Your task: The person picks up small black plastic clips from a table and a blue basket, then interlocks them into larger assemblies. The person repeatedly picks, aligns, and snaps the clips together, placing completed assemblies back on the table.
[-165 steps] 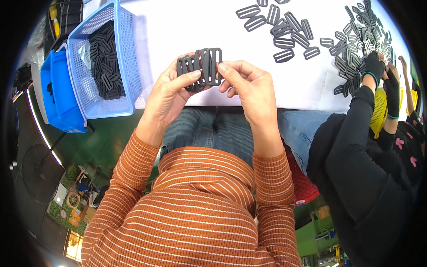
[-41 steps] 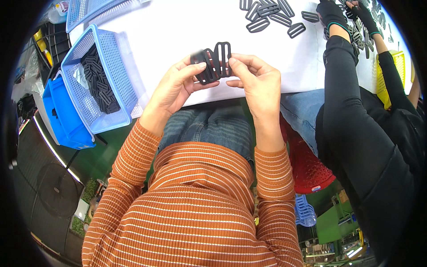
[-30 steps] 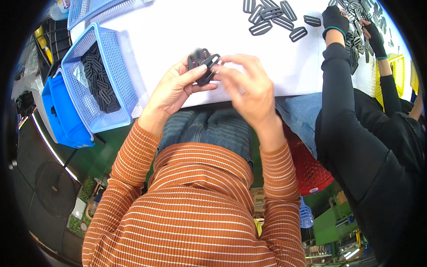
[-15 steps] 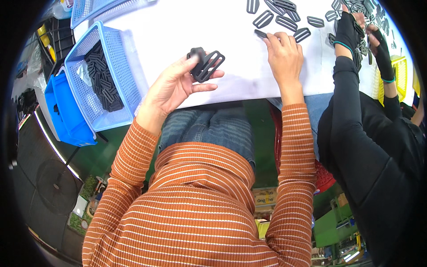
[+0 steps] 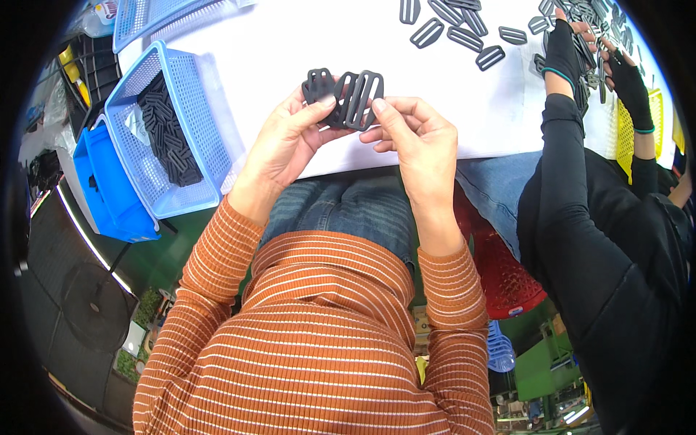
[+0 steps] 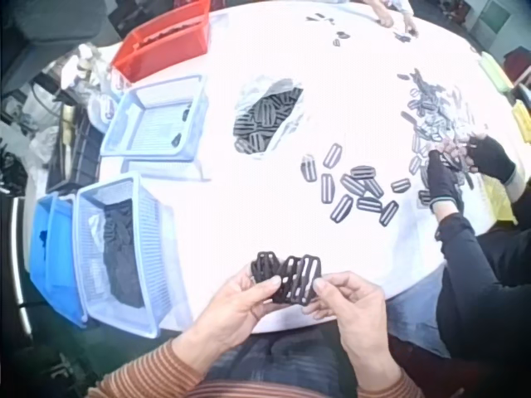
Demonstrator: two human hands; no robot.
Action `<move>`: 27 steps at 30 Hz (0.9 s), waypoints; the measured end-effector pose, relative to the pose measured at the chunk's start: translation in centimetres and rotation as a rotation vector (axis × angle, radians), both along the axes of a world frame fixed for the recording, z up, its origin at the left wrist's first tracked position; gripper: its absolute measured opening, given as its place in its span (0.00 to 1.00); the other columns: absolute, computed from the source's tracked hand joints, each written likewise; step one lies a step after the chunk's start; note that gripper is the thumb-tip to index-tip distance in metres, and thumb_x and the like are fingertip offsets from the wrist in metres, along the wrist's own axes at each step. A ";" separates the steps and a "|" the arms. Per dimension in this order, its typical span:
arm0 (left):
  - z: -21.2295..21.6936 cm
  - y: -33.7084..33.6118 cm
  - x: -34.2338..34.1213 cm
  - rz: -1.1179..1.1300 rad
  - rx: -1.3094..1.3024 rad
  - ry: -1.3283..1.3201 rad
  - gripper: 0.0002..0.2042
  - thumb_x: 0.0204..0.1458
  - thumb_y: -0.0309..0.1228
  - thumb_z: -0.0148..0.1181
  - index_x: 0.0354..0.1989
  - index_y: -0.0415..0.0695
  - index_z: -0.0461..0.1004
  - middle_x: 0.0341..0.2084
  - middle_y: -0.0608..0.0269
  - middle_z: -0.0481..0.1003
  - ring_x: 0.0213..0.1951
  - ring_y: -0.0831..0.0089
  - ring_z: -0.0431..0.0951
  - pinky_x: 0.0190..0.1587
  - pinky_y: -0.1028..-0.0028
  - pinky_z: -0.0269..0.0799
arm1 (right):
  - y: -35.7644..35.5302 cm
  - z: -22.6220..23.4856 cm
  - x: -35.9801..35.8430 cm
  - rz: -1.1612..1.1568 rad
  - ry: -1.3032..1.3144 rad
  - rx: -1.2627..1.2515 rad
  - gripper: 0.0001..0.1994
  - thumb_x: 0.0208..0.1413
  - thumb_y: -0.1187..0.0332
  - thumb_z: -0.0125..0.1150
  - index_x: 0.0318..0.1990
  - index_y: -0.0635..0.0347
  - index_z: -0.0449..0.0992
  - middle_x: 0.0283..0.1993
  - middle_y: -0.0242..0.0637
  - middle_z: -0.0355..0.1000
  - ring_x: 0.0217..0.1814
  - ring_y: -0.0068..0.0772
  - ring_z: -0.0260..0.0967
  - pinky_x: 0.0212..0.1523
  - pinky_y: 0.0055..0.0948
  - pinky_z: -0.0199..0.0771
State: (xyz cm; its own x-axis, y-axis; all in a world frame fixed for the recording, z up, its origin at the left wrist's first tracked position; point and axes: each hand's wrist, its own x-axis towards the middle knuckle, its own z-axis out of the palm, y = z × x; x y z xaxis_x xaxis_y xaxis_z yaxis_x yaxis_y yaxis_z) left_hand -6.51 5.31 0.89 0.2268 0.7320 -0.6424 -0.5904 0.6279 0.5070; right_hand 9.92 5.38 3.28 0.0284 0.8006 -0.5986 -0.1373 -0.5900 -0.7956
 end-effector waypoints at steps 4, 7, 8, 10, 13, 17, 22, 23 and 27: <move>0.0 -0.1 0.5 0.000 0.035 0.029 0.15 0.51 0.24 0.57 0.48 0.38 0.65 0.41 0.59 0.72 0.41 0.72 0.75 0.45 0.69 0.74 | -0.1 -0.5 -0.6 0.028 -0.066 0.056 0.09 0.54 0.67 0.60 0.34 0.66 0.76 0.26 0.35 0.74 0.25 0.21 0.71 0.24 0.17 0.67; -0.8 -0.4 0.4 0.021 0.053 0.085 0.16 0.50 0.21 0.58 0.47 0.38 0.65 0.42 0.59 0.72 0.42 0.72 0.74 0.45 0.70 0.74 | 0.9 -1.8 0.0 0.224 -0.224 0.022 0.11 0.53 0.63 0.60 0.31 0.64 0.77 0.24 0.33 0.73 0.23 0.17 0.69 0.23 0.17 0.64; -0.9 -0.4 0.4 0.032 0.052 0.102 0.16 0.49 0.20 0.58 0.47 0.38 0.65 0.42 0.59 0.72 0.43 0.72 0.74 0.45 0.70 0.74 | 2.0 -2.9 0.5 0.206 -0.351 0.026 0.14 0.52 0.59 0.61 0.29 0.64 0.77 0.21 0.34 0.73 0.21 0.22 0.69 0.23 0.22 0.64; -0.9 -0.2 0.3 0.035 0.026 0.086 0.16 0.50 0.21 0.57 0.47 0.38 0.65 0.42 0.54 0.73 0.46 0.66 0.75 0.47 0.67 0.75 | 4.7 -5.9 2.2 0.159 -0.792 0.196 0.17 0.49 0.54 0.62 0.31 0.62 0.77 0.24 0.37 0.74 0.25 0.30 0.71 0.28 0.30 0.68; -0.7 0.2 -0.3 -0.002 -0.005 0.027 0.16 0.50 0.22 0.57 0.48 0.38 0.65 0.42 0.50 0.73 0.47 0.62 0.75 0.48 0.65 0.75 | 8.2 -9.9 3.6 0.221 -1.227 0.303 0.26 0.45 0.48 0.62 0.41 0.64 0.74 0.35 0.41 0.74 0.38 0.35 0.72 0.39 0.35 0.70; -0.1 0.6 -0.8 0.002 -0.016 -0.033 0.15 0.50 0.23 0.57 0.46 0.37 0.64 0.41 0.49 0.73 0.42 0.65 0.76 0.46 0.64 0.75 | 9.5 -10.9 2.7 0.283 -1.365 0.235 0.29 0.43 0.49 0.64 0.46 0.64 0.71 0.41 0.44 0.73 0.46 0.41 0.71 0.46 0.41 0.69; 0.2 1.0 -1.0 0.062 -0.032 -0.102 0.15 0.52 0.26 0.54 0.47 0.36 0.64 0.43 0.49 0.72 0.46 0.62 0.75 0.47 0.63 0.76 | 8.4 -10.0 4.2 0.394 -1.118 0.009 0.25 0.43 0.53 0.66 0.41 0.68 0.74 0.33 0.42 0.74 0.37 0.32 0.72 0.40 0.31 0.72; 0.1 1.0 -1.0 0.061 -0.022 -0.100 0.15 0.53 0.26 0.54 0.48 0.36 0.65 0.43 0.49 0.72 0.47 0.61 0.75 0.48 0.64 0.76 | 8.0 -9.9 4.7 0.369 -1.016 0.004 0.23 0.43 0.55 0.66 0.39 0.67 0.75 0.31 0.42 0.75 0.35 0.31 0.73 0.38 0.30 0.72; 0.1 1.0 -1.1 0.040 -0.013 -0.067 0.14 0.53 0.26 0.53 0.48 0.36 0.65 0.45 0.50 0.72 0.48 0.61 0.74 0.48 0.63 0.75 | 5.3 -5.6 3.8 0.161 -0.431 -0.043 0.14 0.50 0.63 0.63 0.36 0.68 0.78 0.29 0.38 0.75 0.27 0.25 0.72 0.28 0.21 0.72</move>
